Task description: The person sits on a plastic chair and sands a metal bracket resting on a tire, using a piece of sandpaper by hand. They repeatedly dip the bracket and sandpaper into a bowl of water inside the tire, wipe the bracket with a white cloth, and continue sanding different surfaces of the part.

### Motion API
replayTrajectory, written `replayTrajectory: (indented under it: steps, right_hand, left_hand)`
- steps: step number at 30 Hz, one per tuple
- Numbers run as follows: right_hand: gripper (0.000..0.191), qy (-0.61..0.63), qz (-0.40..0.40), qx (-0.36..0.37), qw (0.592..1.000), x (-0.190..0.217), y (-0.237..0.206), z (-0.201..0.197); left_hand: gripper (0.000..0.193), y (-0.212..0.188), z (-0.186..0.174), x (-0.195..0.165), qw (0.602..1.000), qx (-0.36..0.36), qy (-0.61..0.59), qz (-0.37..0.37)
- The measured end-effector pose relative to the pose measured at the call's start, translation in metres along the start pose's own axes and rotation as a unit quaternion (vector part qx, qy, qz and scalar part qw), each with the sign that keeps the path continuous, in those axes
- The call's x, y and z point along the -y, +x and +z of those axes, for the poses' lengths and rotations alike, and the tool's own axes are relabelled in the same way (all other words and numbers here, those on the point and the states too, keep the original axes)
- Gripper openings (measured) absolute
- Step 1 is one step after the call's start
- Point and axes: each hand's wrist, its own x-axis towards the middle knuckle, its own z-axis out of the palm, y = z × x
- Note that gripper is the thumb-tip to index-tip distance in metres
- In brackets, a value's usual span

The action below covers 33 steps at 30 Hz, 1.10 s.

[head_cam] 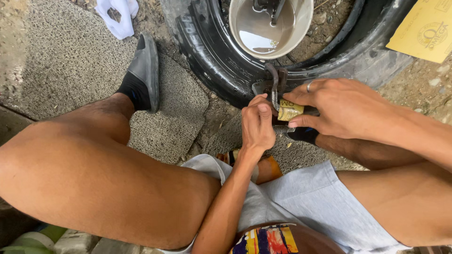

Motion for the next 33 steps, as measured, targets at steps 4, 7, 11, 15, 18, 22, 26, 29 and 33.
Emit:
replayTrajectory:
  steps: [4,7,11,15,18,22,26,29,33]
  right_hand:
    - [0.072,-0.011,-0.022,-0.019,1.000,-0.002,-0.002,0.004]
    - [0.068,-0.036,-0.060,-0.054,0.996,-0.003,-0.004,0.004]
    - [0.055,-0.038,-0.024,-0.049,0.998,-0.005,-0.008,-0.003]
    - [0.059,-0.056,-0.076,-0.090,0.991,-0.003,-0.018,-0.003]
    - [0.064,-0.104,-0.099,-0.075,0.987,0.005,-0.026,0.012]
    - [0.066,-0.188,-0.149,-0.162,0.957,0.009,-0.031,0.029]
    - [0.057,-0.158,-0.133,-0.140,0.968,0.004,-0.031,0.027]
    - [0.060,-0.116,-0.108,-0.128,0.979,0.007,-0.027,0.026]
    - [0.071,-0.067,-0.072,-0.105,0.990,0.011,-0.019,0.022]
  left_hand:
    - [0.095,-0.001,0.000,0.002,1.000,-0.002,-0.002,0.014]
    - [0.095,-0.001,0.000,0.002,1.000,0.001,-0.003,0.008]
    - [0.094,0.000,-0.001,0.001,1.000,0.008,0.000,0.012]
    - [0.093,-0.001,-0.002,0.000,1.000,-0.001,-0.008,0.020]
    - [0.088,-0.002,-0.001,0.001,1.000,-0.012,0.004,0.011]
    - [0.087,-0.002,0.000,0.004,1.000,-0.013,-0.015,0.016]
    - [0.087,-0.001,0.002,0.006,1.000,-0.022,-0.003,0.005]
    - [0.088,-0.001,0.001,0.004,1.000,-0.012,-0.004,-0.002]
    - [0.091,-0.004,-0.001,0.001,1.000,-0.002,-0.011,0.006]
